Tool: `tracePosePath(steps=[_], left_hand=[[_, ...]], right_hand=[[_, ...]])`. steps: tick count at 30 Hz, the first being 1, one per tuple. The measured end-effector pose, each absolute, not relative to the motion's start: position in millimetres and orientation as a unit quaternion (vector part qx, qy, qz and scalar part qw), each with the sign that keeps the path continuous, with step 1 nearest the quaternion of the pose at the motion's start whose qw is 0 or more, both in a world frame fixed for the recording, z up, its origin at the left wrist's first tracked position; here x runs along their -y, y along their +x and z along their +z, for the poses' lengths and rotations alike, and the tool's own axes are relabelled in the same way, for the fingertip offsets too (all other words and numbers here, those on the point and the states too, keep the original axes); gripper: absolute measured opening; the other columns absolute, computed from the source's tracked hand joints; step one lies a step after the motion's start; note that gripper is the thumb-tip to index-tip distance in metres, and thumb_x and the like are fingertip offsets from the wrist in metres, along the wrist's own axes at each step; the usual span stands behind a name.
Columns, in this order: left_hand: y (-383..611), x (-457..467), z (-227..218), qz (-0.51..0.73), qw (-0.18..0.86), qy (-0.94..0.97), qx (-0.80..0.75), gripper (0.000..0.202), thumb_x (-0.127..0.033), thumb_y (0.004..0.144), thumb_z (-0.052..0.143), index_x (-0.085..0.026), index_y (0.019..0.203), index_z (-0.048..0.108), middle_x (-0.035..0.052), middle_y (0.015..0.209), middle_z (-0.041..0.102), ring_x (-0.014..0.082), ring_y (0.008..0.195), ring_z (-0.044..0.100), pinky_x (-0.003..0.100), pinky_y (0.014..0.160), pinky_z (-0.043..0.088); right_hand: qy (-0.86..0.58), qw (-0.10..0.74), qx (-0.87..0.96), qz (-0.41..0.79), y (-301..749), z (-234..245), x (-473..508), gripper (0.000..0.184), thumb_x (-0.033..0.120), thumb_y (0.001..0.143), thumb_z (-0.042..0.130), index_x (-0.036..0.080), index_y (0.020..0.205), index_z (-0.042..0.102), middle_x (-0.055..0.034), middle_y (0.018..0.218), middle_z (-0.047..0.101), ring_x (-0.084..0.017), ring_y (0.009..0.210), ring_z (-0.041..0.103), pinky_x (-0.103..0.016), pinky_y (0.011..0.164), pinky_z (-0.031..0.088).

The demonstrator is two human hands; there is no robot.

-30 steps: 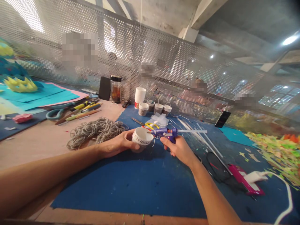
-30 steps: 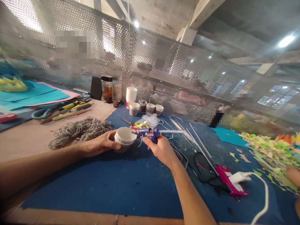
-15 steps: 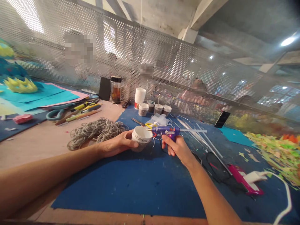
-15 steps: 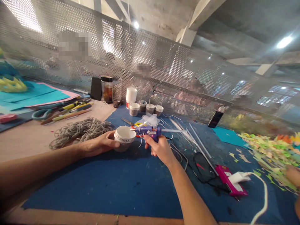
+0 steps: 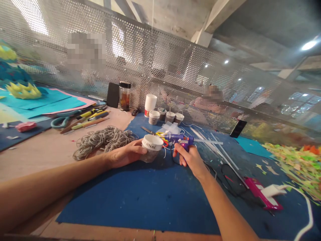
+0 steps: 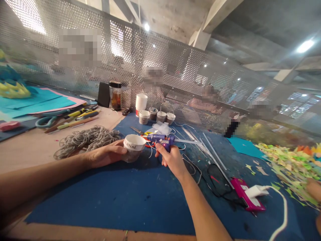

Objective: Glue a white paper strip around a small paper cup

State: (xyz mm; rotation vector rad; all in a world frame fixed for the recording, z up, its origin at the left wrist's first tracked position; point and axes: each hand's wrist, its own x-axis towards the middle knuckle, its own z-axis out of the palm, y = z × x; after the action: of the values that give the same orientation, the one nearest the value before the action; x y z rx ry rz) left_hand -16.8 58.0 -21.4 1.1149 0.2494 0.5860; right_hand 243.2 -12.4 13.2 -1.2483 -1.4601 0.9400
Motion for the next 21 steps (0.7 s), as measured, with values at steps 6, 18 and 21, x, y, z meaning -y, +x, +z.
tracePosePath(steps=[6,18,21], left_hand=[[-13.9,-56.6,-20.3,0.283,0.773,0.545,-0.16,0.063,-0.022,0.074,0.082,-0.014,0.133,0.06,0.0122,0.12,0.069,0.0223,0.104,0.061,0.03,0.089,0.045],[-14.2,-56.1,-20.0,0.283,0.77,0.553,-0.145,0.059,-0.021,0.077,0.08,-0.017,0.132,0.059,0.0099,0.116,0.068,0.0215,0.103,0.06,0.03,0.087,0.044],[-13.7,-55.7,-19.4,0.284,0.768,0.555,-0.144,0.06,-0.02,0.076,0.08,-0.016,0.132,0.059,0.0097,0.112,0.069,0.0214,0.101,0.061,0.029,0.086,0.043]], right_hand=[[-0.519,0.463,0.613,0.375,242.8,14.8,13.4,0.037,0.053,0.093,0.062,0.018,0.08,0.063,-0.0009,0.068,0.068,-0.006,0.037,0.041,-0.024,0.042,0.044],[-0.532,0.402,0.643,0.376,248.0,19.7,18.0,0.037,0.053,0.095,0.06,0.018,0.084,0.065,-0.0013,0.072,0.068,-0.007,0.041,0.046,-0.025,0.045,0.044],[-0.546,0.394,0.649,0.355,249.3,17.4,17.4,0.038,0.053,0.095,0.059,0.018,0.083,0.067,-0.0024,0.074,0.069,-0.008,0.041,0.047,-0.025,0.045,0.044]])
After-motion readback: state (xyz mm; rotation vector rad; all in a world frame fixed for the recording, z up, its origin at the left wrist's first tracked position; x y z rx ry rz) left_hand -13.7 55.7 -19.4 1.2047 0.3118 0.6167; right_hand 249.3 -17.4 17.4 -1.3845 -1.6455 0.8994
